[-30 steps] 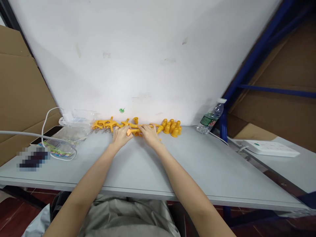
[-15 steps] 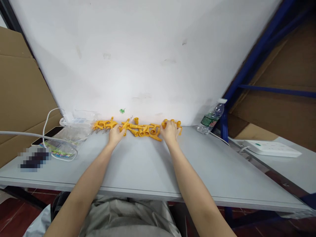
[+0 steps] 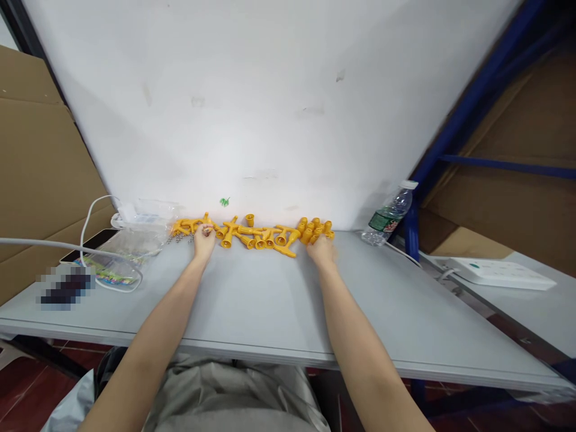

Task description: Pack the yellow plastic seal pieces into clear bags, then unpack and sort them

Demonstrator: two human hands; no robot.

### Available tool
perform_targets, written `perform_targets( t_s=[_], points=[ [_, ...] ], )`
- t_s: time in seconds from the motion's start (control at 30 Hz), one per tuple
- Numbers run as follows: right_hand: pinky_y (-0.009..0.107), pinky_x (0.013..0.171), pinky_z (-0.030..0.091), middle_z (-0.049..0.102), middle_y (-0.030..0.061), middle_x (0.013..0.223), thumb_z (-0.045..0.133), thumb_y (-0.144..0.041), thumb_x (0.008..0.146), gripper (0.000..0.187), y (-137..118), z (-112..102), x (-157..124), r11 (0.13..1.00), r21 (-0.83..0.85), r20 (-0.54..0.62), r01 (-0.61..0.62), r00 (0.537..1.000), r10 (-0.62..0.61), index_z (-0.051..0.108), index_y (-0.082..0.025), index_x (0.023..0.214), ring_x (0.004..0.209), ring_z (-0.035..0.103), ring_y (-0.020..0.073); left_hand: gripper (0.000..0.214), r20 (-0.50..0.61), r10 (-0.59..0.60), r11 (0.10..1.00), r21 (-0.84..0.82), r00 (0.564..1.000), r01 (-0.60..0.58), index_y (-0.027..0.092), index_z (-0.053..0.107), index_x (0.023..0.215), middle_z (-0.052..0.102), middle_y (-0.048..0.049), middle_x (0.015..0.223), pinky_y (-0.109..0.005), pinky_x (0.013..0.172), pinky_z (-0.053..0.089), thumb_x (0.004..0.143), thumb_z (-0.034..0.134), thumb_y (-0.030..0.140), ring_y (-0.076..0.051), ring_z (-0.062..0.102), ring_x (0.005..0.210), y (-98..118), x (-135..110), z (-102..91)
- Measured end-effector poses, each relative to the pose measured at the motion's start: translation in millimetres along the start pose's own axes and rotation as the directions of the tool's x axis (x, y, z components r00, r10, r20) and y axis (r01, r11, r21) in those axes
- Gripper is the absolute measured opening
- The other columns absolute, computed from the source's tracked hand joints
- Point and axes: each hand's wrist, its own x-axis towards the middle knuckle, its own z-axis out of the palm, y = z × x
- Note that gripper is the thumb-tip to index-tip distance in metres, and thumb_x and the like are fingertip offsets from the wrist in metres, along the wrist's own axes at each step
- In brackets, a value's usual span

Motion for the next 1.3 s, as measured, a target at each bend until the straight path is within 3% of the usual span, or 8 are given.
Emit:
perform_targets(
  t_s=[0.2,0.33,0.43,0.57,0.77,0.93,1.03,1.3],
  points=[
    [0.042,0.092,0.044,0.048,0.0254,0.134,0.051,-0.028,0.089,0.052,-7,-3,-10,0.999,-0.040,-0.063,-0.013,0.998,0.010,0.042,-0.008,0.136,0.119,0.054,0.0328,0.034,-0.035,0.021,0.996,-0.089,0.999,-0.024,0.020,0.056,0.109,0.064,-0.0066,0.101,-0.031,0.081,0.050,0.077,0.063,0.026,-0.015,0.061,0.085,5,7,-8.7],
    [0.043,0.094,0.041,0.051,0.0234,0.129,0.045,-0.021,0.089,0.044,-24,-4,-21,0.993,-0.089,-0.251,0.082,0.963,-0.102,0.046,-0.007,0.130,0.121,0.051,0.0339,0.046,0.004,0.102,0.973,0.206,0.995,-0.101,0.023,0.052,0.125,0.060,-0.0102,0.122,-0.042,0.104,0.039,0.081,0.061,0.032,-0.025,0.053,0.118,5,16,-14.7],
    [0.042,0.092,0.041,0.055,0.0215,0.125,0.042,-0.020,0.088,0.039,-39,-1,-30,0.970,-0.136,-0.272,0.201,0.934,-0.232,0.050,-0.009,0.124,0.116,0.053,0.0326,0.048,0.106,0.035,0.879,0.471,0.994,-0.081,0.025,0.049,0.132,0.055,-0.0106,0.134,-0.053,0.109,0.030,0.085,0.054,0.038,-0.032,0.041,0.131,2,23,-14.4],
    [0.042,0.088,0.040,0.057,0.0202,0.122,0.039,-0.020,0.090,0.034,-51,8,-41,0.924,-0.192,-0.194,0.329,0.911,-0.365,0.054,-0.011,0.118,0.111,0.055,0.0316,0.054,0.222,-0.063,0.728,0.677,0.973,-0.107,0.025,0.042,0.140,0.048,-0.0120,0.143,-0.059,0.108,0.026,0.088,0.046,0.039,-0.036,0.034,0.136,-8,33,-17.5],
    [0.038,0.085,0.038,0.058,0.0193,0.121,0.039,-0.020,0.090,0.032,-54,16,-47,0.886,-0.234,-0.128,0.401,0.891,-0.437,0.056,-0.011,0.116,0.109,0.056,0.0304,0.068,0.259,-0.150,0.565,0.814,0.954,-0.132,0.027,0.036,0.146,0.043,-0.0152,0.142,-0.050,0.109,0.029,0.083,0.053,0.043,-0.036,0.038,0.134,-19,42,-33.7],
    [0.036,0.084,0.038,0.060,0.0176,0.120,0.038,-0.020,0.092,0.034,-54,20,-48,0.870,-0.252,-0.110,0.424,0.880,-0.461,0.056,-0.011,0.119,0.109,0.056,0.0286,0.090,0.320,-0.183,0.555,0.814,0.929,-0.171,0.031,0.031,0.149,0.032,-0.0133,0.150,-0.047,0.110,0.028,0.070,0.064,0.061,-0.038,0.030,0.140,-15,43,-43.0],
    [0.035,0.084,0.038,0.059,0.0162,0.123,0.039,-0.021,0.092,0.036,-54,23,-48,0.867,-0.256,-0.094,0.427,0.882,-0.462,0.055,-0.011,0.123,0.109,0.056,0.0269,0.087,0.330,-0.213,0.573,0.805,0.920,-0.156,0.029,0.031,0.149,0.032,-0.0143,0.152,-0.048,0.111,0.029,0.075,0.054,0.068,-0.038,0.029,0.141,-14,47,-44.4],
    [0.034,0.084,0.038,0.059,0.0156,0.124,0.039,-0.021,0.093,0.034,-53,24,-48,0.870,-0.256,-0.072,0.421,0.890,-0.451,0.055,-0.012,0.122,0.109,0.056,0.0256,0.057,0.238,-0.200,0.538,0.838,0.950,-0.096,0.028,0.039,0.147,0.039,-0.0083,0.152,-0.051,0.114,0.026,0.095,0.020,0.042,-0.029,0.032,0.141,-24,59,-48.8]
  ],
)
